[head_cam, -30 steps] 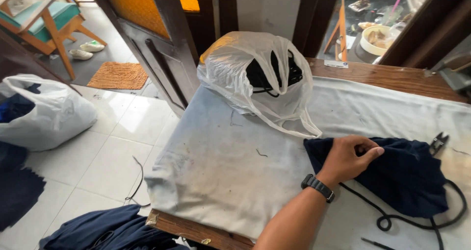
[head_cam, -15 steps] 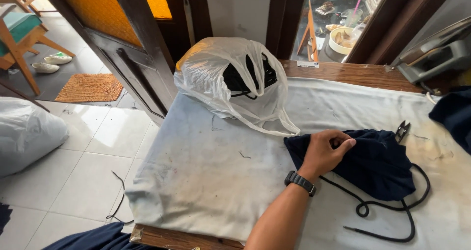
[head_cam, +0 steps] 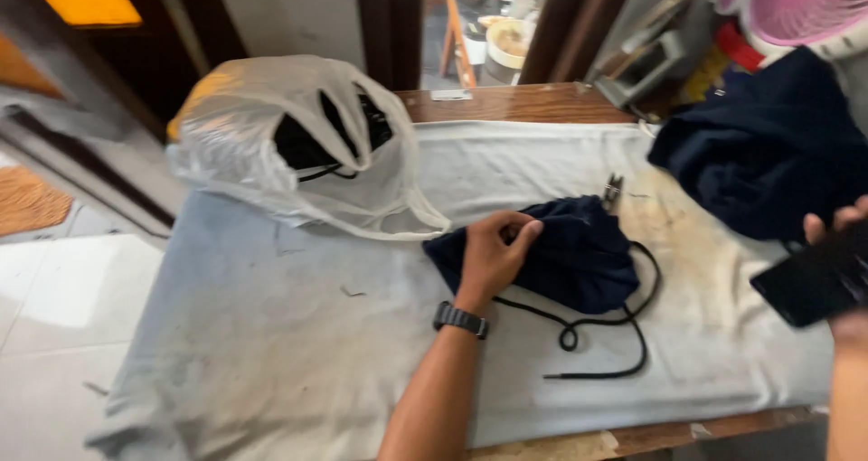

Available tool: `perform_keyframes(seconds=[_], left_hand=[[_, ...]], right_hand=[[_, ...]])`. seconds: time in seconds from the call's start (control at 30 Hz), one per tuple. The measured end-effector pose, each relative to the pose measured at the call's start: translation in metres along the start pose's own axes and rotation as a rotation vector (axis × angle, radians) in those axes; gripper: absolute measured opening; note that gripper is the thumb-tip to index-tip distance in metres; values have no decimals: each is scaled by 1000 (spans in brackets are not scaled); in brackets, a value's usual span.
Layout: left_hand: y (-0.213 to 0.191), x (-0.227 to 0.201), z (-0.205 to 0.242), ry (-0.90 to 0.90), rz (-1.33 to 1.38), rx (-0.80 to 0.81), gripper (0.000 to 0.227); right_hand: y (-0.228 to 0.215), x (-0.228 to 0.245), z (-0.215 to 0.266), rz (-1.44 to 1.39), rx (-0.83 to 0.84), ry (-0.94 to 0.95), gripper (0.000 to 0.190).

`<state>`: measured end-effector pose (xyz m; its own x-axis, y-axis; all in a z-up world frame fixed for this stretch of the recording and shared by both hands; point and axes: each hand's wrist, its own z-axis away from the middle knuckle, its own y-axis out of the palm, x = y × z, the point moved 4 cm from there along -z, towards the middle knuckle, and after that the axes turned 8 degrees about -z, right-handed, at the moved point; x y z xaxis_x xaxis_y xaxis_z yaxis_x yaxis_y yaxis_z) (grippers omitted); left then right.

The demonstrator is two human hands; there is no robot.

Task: The person threads a black drawstring through the waistband of a navy blue garment by hand.

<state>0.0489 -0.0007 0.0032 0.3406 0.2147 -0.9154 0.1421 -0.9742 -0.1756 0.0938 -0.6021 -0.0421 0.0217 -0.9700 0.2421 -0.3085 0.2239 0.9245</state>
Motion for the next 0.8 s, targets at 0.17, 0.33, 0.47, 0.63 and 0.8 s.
perform_keyframes(seconds=[0.17, 0.33, 0.47, 0.63, 0.8], left_hand=[[-9, -18, 0, -11, -78, 28, 16], [-9, -18, 0, -54, -91, 28, 19], [-10, -19, -2, -64, -128, 41, 17], [-8, -18, -3, -82, -132, 35, 17], [-9, -18, -3, -96, -126, 38, 19]], right_hand=[[83, -77, -17, 590, -253, -263, 39], [116, -117, -27, 810, -266, -188, 89], [114, -125, -29, 798, -298, -167, 89], [121, -126, -23, 753, -385, -270, 78], [128, -128, -22, 789, -398, -280, 75]])
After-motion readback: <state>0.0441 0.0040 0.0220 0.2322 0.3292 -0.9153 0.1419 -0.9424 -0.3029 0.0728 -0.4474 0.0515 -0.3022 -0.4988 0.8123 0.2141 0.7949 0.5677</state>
